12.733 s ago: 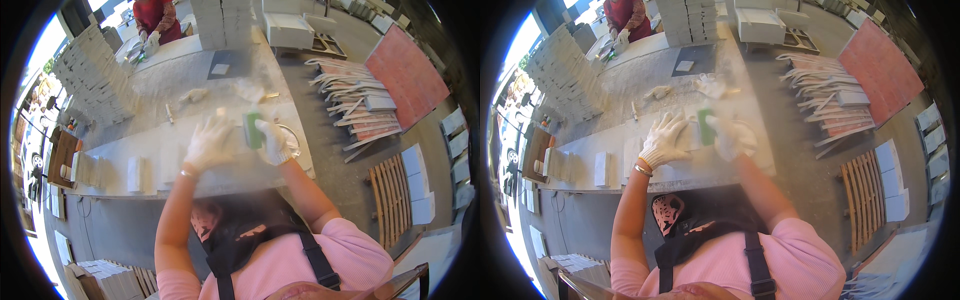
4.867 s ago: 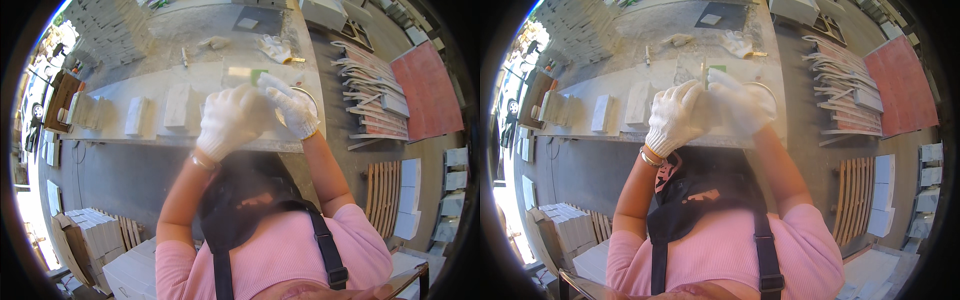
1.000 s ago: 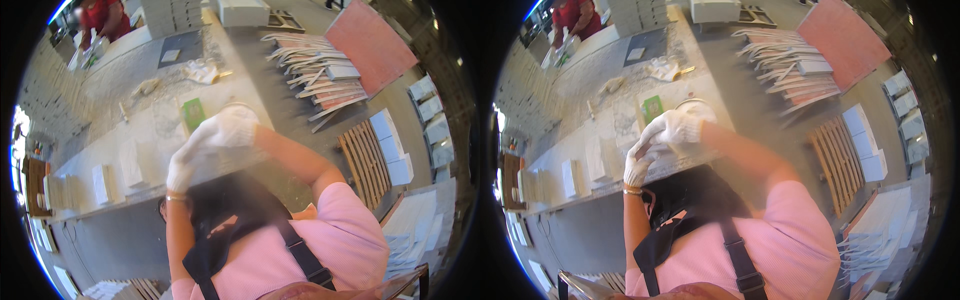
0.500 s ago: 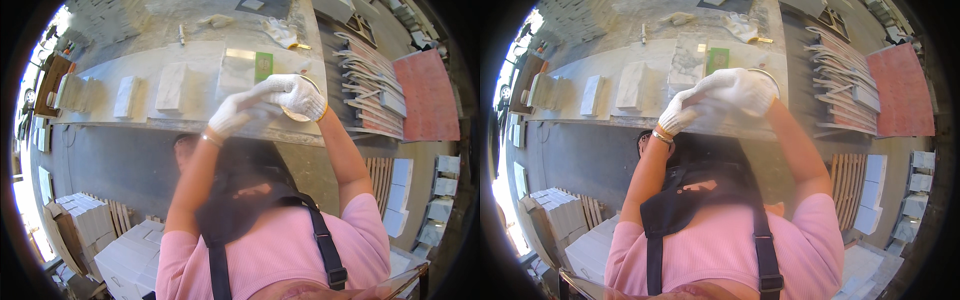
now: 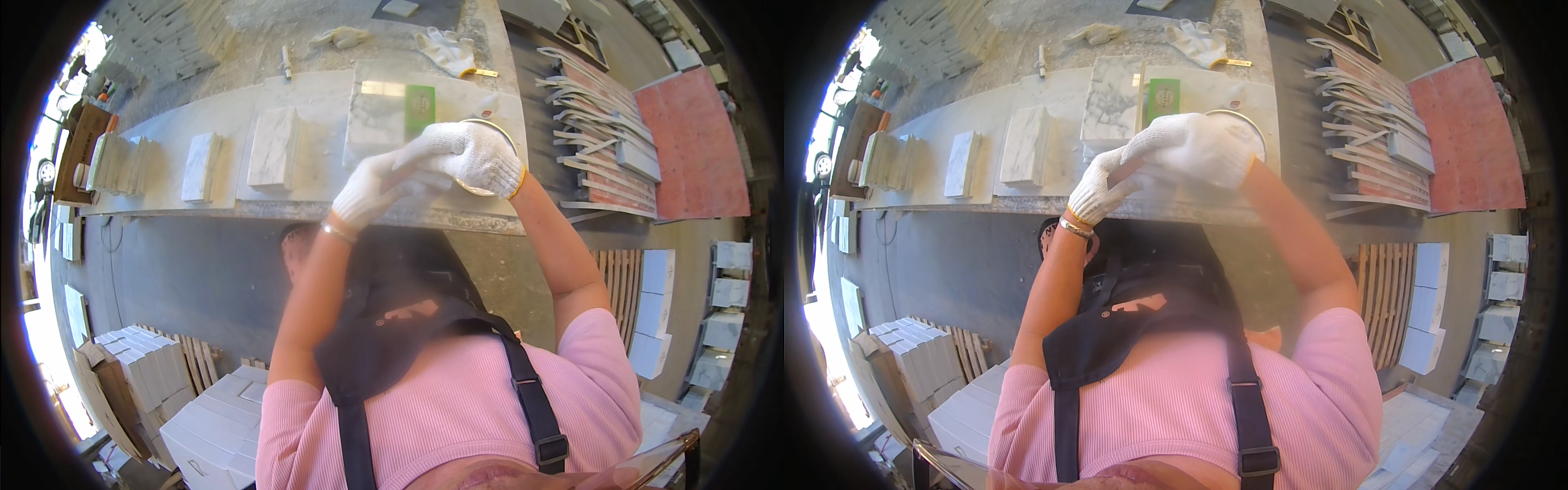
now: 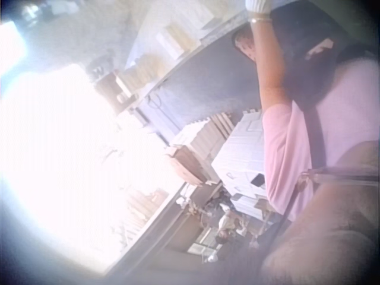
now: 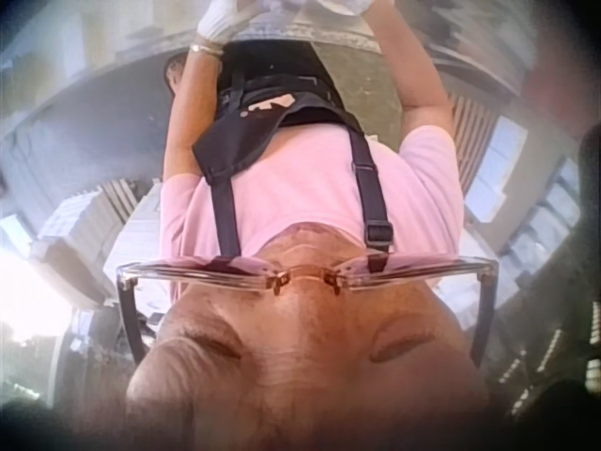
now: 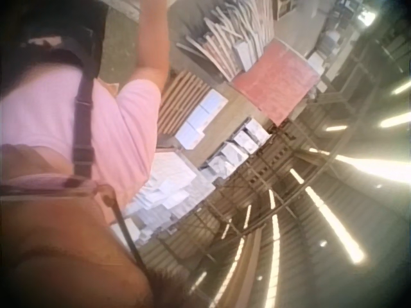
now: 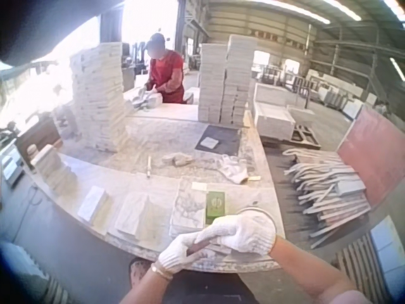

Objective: The person applies a white paste to the edges of small rectangular tiles using a metal spatula, then wipes the edges with a green sponge. The person repeats this cycle on multiple tiles and stacks the finished pieces on the table.

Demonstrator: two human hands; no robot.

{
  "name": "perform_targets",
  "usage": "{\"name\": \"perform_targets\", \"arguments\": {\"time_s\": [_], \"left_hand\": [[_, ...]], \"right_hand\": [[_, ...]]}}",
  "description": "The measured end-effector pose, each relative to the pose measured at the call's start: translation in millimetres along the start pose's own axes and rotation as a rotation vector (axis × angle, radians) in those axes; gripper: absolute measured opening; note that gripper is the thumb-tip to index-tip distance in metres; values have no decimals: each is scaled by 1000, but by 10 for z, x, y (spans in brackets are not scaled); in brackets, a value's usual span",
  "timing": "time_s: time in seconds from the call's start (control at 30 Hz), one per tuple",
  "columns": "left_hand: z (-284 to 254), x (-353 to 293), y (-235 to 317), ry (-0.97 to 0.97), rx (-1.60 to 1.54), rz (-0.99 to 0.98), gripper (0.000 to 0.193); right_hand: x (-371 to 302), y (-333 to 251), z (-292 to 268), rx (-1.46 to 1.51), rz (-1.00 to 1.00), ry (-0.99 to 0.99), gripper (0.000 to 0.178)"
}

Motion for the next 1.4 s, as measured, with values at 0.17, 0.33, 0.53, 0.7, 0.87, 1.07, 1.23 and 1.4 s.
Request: {"name": "perform_targets", "arguments": {"time_s": [0.17,0.33,0.53,0.7,0.87,1.07,1.23,1.4], "left_hand": [[16,8,-175,5,209,-277,27],[-16,-7,-264,-48,170,-239,28],[-12,-14,-292,-66,54,-214,19],[-33,22,-306,-58,98,-187,28],[-18,21,-286,-29,180,-61,28],[-7,-19,-320,-37,88,-143,24],[-13,-5,-370,-47,71,-153,29],[-18,-35,-331,-92,-165,16,45]], "right_hand": [[-304,54,-40,246,63,-9,37],[-45,76,26,42,-9,-21,34],[-124,251,49,187,82,-2,29],[-415,340,-83,150,39,51,25],[39,354,45,248,27,60,26],[-220,356,2,93,-55,-40,26],[-378,320,-60,73,-28,39,24],[83,267,127,208,-15,66,24]]}}
Point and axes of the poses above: each hand's wrist, its own x-axis towards the middle knuckle, its own z-axis out of the palm, y = z × x, the point moved 3 cm from there along x, towards the middle knuckle, and after that the axes turned 2 degrees about z, right-handed, at the moved point
